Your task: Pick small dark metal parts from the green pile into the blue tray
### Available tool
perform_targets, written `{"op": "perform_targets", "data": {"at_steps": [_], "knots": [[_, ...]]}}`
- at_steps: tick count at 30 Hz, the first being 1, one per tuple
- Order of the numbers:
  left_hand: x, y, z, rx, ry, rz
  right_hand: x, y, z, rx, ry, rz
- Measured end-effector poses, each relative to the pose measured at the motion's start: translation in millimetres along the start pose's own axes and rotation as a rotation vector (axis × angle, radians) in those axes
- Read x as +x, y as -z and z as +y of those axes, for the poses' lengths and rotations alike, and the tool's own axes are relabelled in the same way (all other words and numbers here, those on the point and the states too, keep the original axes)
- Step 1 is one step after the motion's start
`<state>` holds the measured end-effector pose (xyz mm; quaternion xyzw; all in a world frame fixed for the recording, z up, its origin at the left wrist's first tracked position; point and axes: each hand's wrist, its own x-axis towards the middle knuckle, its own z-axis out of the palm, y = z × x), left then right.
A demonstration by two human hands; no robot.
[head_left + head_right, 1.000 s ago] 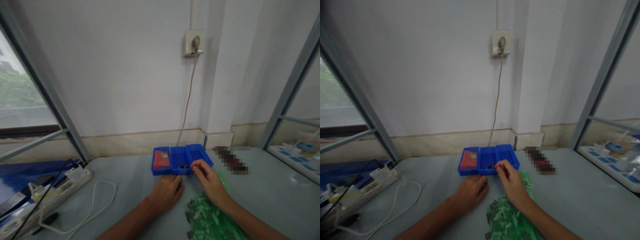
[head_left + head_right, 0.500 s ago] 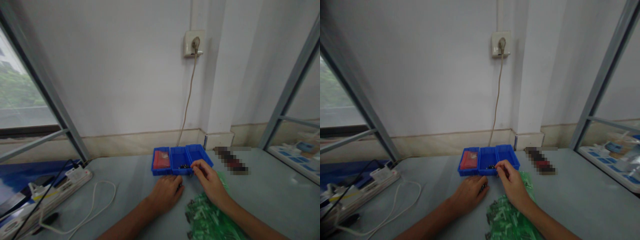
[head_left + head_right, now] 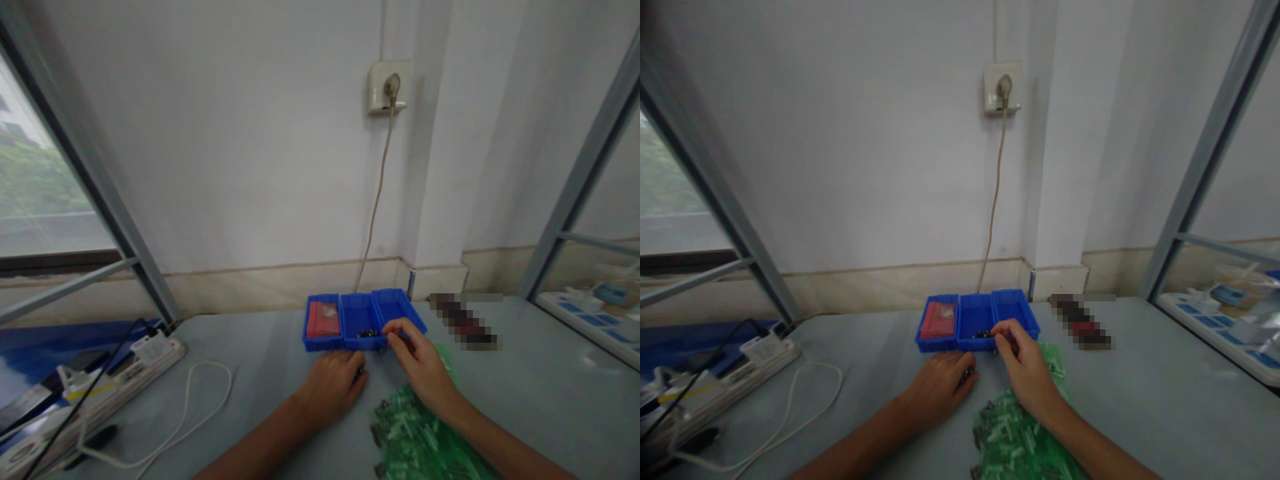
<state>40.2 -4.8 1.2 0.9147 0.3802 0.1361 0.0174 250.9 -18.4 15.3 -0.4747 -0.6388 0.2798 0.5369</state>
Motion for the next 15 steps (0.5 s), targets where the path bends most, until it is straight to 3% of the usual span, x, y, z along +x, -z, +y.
{"op": "perform_targets", "data": {"at_steps": [15], "knots": [[0.2, -1.0, -0.3, -0.006, 0.005, 0.007, 0.5, 0.3, 4.4, -0.016, 0.003, 0.019]]}}
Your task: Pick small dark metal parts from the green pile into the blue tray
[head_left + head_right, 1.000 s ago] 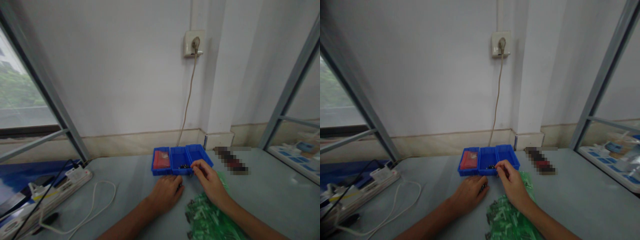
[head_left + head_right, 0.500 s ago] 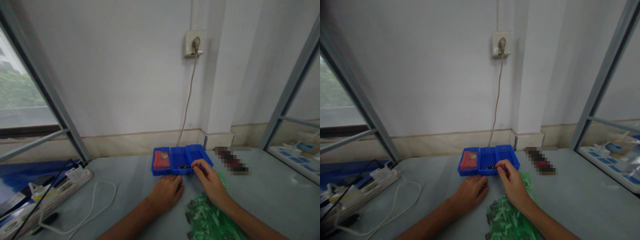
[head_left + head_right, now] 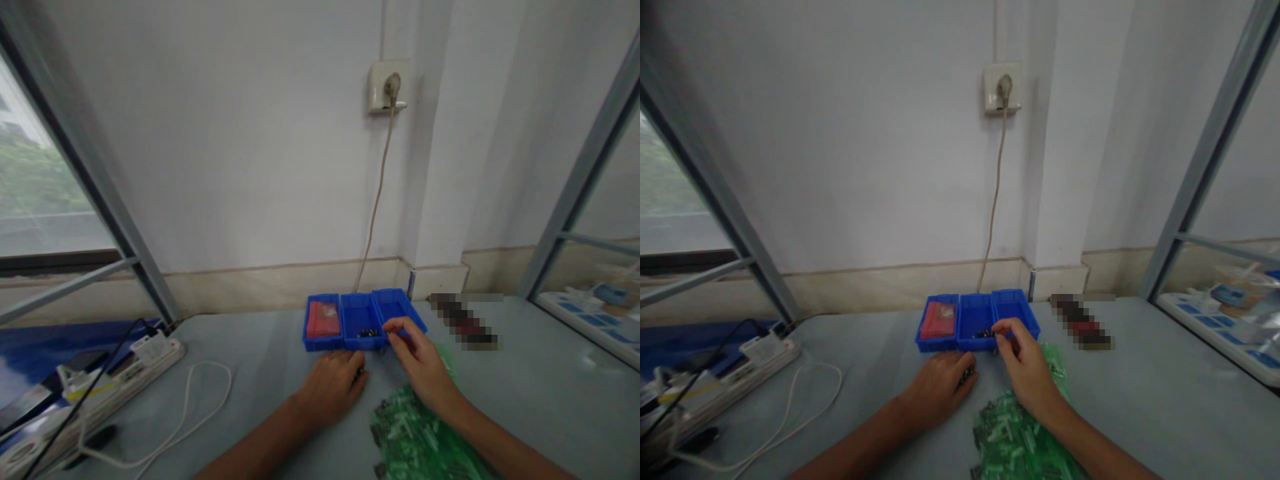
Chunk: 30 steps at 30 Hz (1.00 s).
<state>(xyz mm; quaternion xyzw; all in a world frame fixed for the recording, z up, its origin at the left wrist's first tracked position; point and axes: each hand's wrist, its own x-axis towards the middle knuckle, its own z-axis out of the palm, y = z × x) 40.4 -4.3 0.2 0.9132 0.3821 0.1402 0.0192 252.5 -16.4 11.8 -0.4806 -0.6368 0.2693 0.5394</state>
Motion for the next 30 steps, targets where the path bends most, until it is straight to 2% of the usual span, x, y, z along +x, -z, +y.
{"op": "perform_targets", "data": {"at_steps": [23, 30], "knots": [[-0.6, 0.3, 0.0, -0.012, -0.005, 0.000, -0.8, -0.1, 0.6, -0.028, 0.008, -0.011], [0.0, 1.6, 1.0, -0.026, 0.002, -0.014, -0.9, -1.0, 4.4, -0.043, 0.033, -0.093]]}}
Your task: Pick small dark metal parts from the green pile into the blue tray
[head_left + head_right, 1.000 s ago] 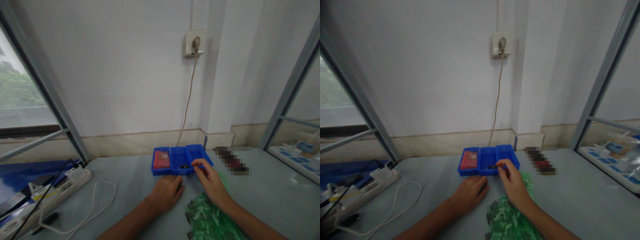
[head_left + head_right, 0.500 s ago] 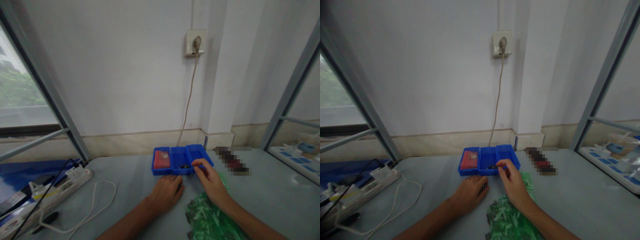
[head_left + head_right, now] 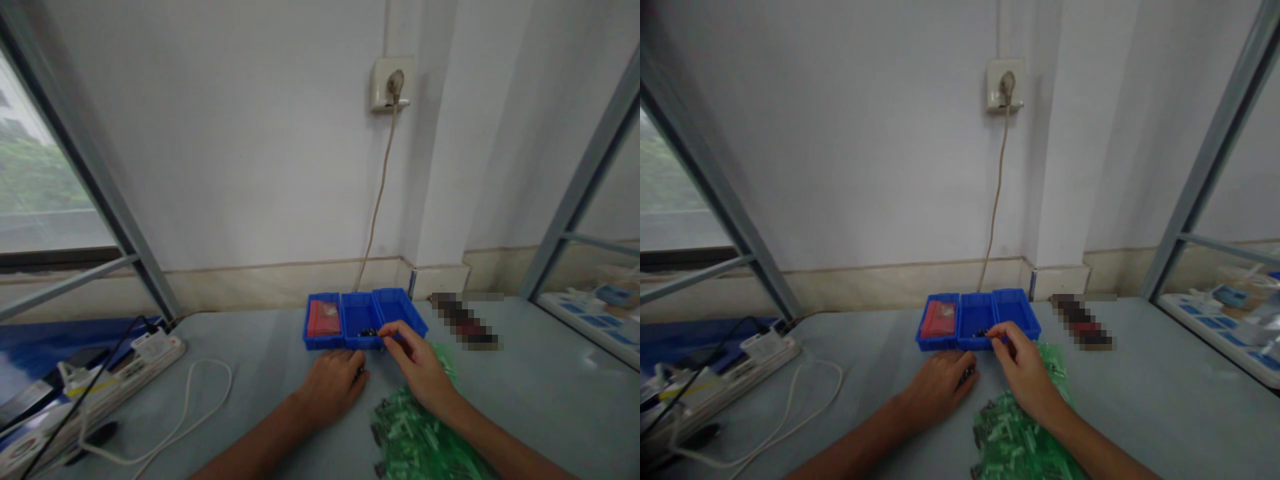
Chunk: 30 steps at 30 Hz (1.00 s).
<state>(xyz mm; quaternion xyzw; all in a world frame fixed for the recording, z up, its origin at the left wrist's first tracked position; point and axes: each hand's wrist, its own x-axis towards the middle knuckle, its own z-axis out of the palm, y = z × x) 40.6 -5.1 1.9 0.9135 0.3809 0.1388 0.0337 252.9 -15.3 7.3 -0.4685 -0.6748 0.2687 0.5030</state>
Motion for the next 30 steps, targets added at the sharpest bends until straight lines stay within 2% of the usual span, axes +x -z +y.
{"op": "perform_targets", "data": {"at_steps": [7, 16, 20, 30], "knots": [[-1, 0.2, 0, -0.001, -0.005, 0.006, -5, -2, -5, -0.044, 0.030, -0.102], [0, 2.1, 2, 0.003, -0.006, -0.013, -3, -2, -7, 0.003, 0.021, -0.105], [0, 1.8, 2, 0.018, 0.004, -0.005, -1, -2, -6, 0.093, -0.034, -0.063], [0, 3.3, 2, 0.014, 0.006, -0.019, 6, -2, 1, 0.332, -0.283, -0.011]]}}
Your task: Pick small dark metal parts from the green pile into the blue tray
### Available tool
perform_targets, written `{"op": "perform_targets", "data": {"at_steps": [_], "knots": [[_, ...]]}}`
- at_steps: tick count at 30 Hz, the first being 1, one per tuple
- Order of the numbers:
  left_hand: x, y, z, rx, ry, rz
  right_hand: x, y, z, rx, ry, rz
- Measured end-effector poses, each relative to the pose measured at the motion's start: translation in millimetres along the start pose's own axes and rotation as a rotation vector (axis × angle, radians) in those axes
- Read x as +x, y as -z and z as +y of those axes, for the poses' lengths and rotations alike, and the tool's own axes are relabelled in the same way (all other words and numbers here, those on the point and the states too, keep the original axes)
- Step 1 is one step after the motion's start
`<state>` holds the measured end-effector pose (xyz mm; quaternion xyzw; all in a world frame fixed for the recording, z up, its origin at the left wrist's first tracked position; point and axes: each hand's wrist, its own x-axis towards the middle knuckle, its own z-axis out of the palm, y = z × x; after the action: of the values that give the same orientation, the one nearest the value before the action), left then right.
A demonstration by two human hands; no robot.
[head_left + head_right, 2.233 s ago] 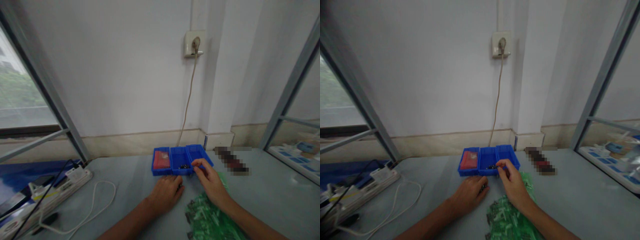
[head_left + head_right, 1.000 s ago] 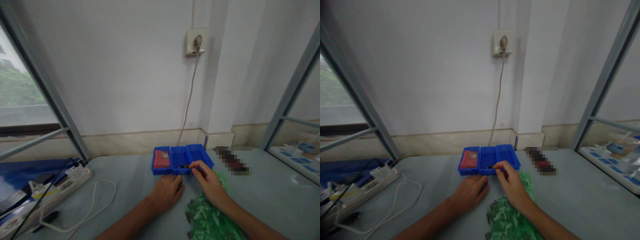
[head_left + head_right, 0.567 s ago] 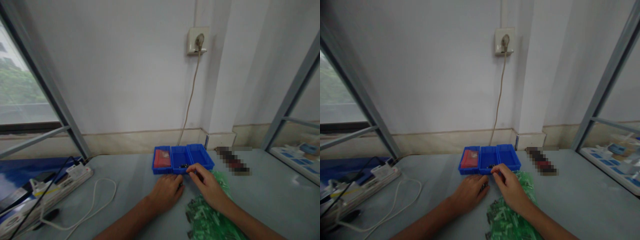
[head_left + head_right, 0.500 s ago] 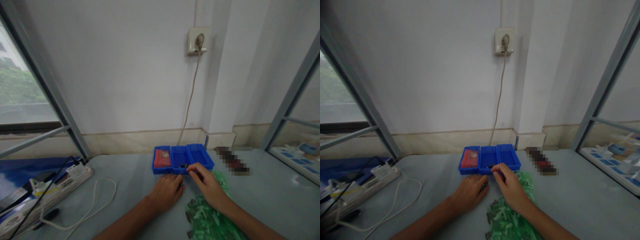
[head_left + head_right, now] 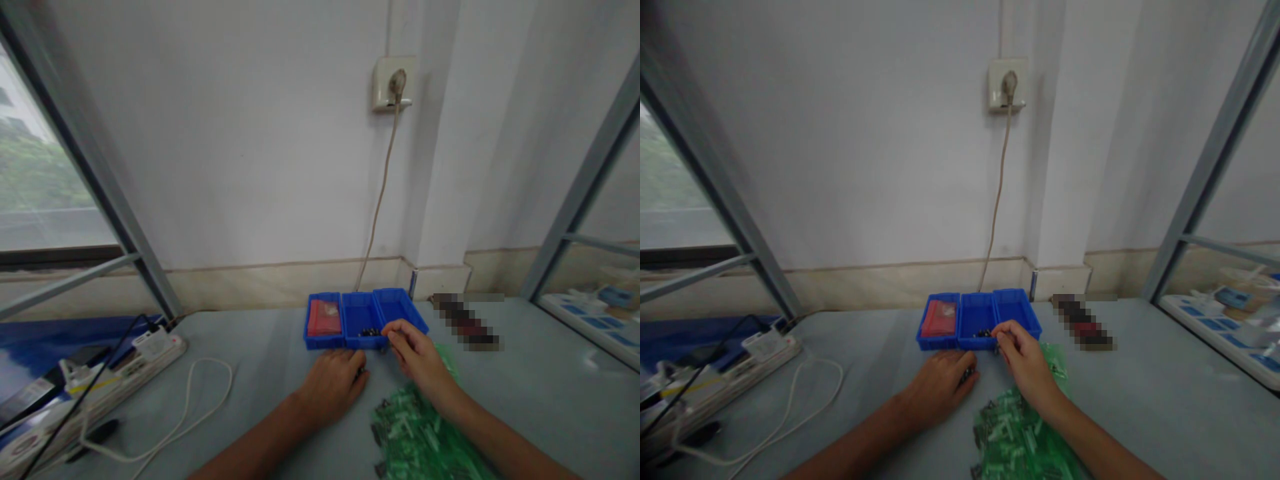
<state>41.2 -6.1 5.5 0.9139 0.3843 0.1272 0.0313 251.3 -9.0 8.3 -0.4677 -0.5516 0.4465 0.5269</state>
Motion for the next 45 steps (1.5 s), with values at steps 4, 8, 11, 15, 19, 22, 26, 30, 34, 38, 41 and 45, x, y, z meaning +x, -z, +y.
{"op": "perform_targets", "data": {"at_steps": [4, 8, 11, 15, 19, 22, 26, 30, 34, 38, 41, 45], "knots": [[-0.2, 0.3, -0.1, -0.007, 0.001, 0.001, 1.7, 0.3, -0.2, 0.023, -0.031, 0.019], [-0.3, -0.1, -0.6, -0.008, 0.003, 0.001, 1.2, -0.2, -2.9, 0.054, -0.014, 0.034], [-0.2, -0.2, -0.7, -0.010, 0.003, -0.007, 0.5, -0.1, -4.1, 0.031, 0.011, 0.051], [-0.5, -0.8, -1.1, -0.008, 0.000, -0.002, 0.2, 1.0, -1.7, -0.044, 0.037, 0.044], [-0.5, -1.7, -1.6, -0.011, -0.002, 0.009, 0.2, 2.2, 1.1, -0.073, 0.078, 0.045], [-0.3, -1.4, -1.7, -0.010, -0.007, 0.005, -0.4, 2.5, 0.0, -0.088, 0.101, 0.059], [-0.3, -0.9, -1.7, -0.009, -0.010, -0.002, -0.8, 2.9, -2.1, -0.100, 0.111, 0.060], [-0.4, -1.1, -1.5, -0.003, -0.009, 0.005, -0.3, 2.8, -1.6, -0.080, 0.101, 0.049], [-0.5, -0.8, -1.2, 0.003, -0.011, 0.003, 0.3, 2.1, -1.0, -0.028, 0.056, 0.040], [-0.9, -0.8, -1.3, 0.007, -0.011, 0.001, 0.4, 1.9, -1.0, -0.003, 0.033, 0.033], [-0.9, -1.0, -1.0, 0.010, -0.005, 0.004, 0.0, 1.8, -1.0, -0.001, 0.030, 0.027], [-0.5, -0.1, 0.1, 0.009, -0.003, 0.009, 0.3, 1.9, 0.1, 0.000, 0.031, 0.026]]}}
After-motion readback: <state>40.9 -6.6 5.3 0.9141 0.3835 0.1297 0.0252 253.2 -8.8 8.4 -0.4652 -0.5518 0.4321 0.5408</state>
